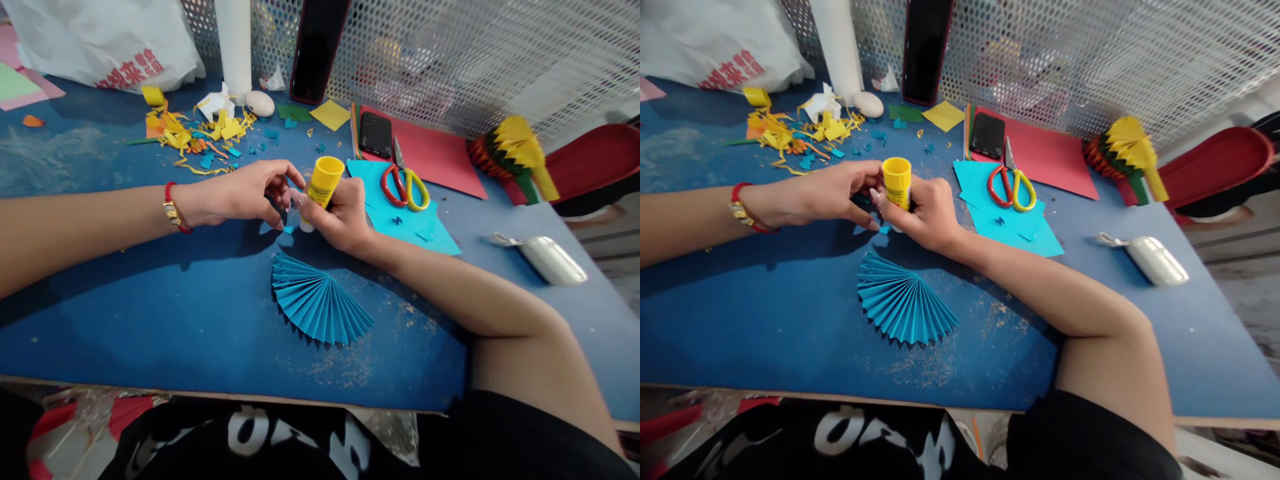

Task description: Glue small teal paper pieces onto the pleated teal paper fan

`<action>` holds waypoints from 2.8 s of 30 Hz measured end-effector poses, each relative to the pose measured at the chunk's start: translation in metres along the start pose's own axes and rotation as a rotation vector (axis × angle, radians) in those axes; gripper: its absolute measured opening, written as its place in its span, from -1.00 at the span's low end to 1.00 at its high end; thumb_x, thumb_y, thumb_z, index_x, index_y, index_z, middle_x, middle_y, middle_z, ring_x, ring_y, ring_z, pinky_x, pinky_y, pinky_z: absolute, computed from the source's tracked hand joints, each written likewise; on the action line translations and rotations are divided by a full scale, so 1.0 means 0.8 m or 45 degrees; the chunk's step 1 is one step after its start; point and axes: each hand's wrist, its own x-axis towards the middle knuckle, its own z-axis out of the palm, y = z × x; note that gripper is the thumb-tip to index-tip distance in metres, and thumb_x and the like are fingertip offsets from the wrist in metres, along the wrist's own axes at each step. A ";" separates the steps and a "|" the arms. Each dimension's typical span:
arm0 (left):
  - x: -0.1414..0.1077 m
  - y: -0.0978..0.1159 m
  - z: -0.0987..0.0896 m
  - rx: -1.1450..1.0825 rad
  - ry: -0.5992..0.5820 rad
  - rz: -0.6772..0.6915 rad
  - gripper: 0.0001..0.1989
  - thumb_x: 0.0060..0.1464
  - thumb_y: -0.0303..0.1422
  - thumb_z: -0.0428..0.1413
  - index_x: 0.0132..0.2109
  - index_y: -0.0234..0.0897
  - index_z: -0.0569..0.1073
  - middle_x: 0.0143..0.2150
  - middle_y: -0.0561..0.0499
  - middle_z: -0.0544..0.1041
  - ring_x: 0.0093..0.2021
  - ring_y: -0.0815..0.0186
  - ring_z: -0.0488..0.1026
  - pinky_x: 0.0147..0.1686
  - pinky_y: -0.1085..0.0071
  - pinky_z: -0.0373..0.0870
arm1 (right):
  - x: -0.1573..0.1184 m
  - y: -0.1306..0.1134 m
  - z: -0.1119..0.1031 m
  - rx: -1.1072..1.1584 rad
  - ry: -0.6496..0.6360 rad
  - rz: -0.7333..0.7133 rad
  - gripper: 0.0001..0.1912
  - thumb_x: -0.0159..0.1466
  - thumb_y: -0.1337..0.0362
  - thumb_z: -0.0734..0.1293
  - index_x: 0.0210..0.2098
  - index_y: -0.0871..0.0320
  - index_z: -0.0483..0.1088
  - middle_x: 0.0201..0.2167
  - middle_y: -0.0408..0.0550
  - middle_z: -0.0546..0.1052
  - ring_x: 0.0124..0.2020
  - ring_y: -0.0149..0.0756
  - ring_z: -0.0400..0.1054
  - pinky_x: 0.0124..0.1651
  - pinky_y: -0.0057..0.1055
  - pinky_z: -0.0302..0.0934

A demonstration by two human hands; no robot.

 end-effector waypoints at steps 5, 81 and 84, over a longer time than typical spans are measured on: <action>-0.002 0.000 -0.002 -0.009 -0.001 -0.005 -0.32 -0.09 -0.34 0.48 0.20 -0.13 0.50 -0.03 0.01 0.65 0.06 0.08 0.61 0.03 0.17 0.64 | 0.000 0.008 0.001 -0.044 -0.119 -0.079 -0.20 0.70 -0.50 0.26 -0.26 0.08 0.51 -0.40 -0.09 0.57 -0.39 -0.33 0.37 -0.24 -0.29 0.19; -0.042 0.008 0.005 0.408 0.122 0.218 -0.83 0.16 -0.24 0.38 -0.08 -0.04 0.73 -0.16 0.02 0.64 -0.18 0.13 0.49 -0.10 0.18 0.43 | -0.007 -0.015 -0.003 0.219 0.494 0.007 -0.35 0.66 -0.36 0.47 -0.32 0.00 0.63 -0.39 -0.10 0.68 -0.45 -0.27 0.54 -0.37 -0.21 0.54; -0.046 0.009 0.007 0.459 0.102 0.221 -0.79 0.17 -0.19 0.45 -0.06 -0.01 0.71 -0.09 0.01 0.66 -0.09 0.08 0.52 -0.03 0.15 0.46 | -0.015 -0.014 -0.006 0.244 0.384 0.056 -0.35 0.62 -0.49 0.39 -0.09 -0.06 0.71 -0.13 0.00 0.80 -0.15 -0.05 0.76 -0.02 0.01 0.75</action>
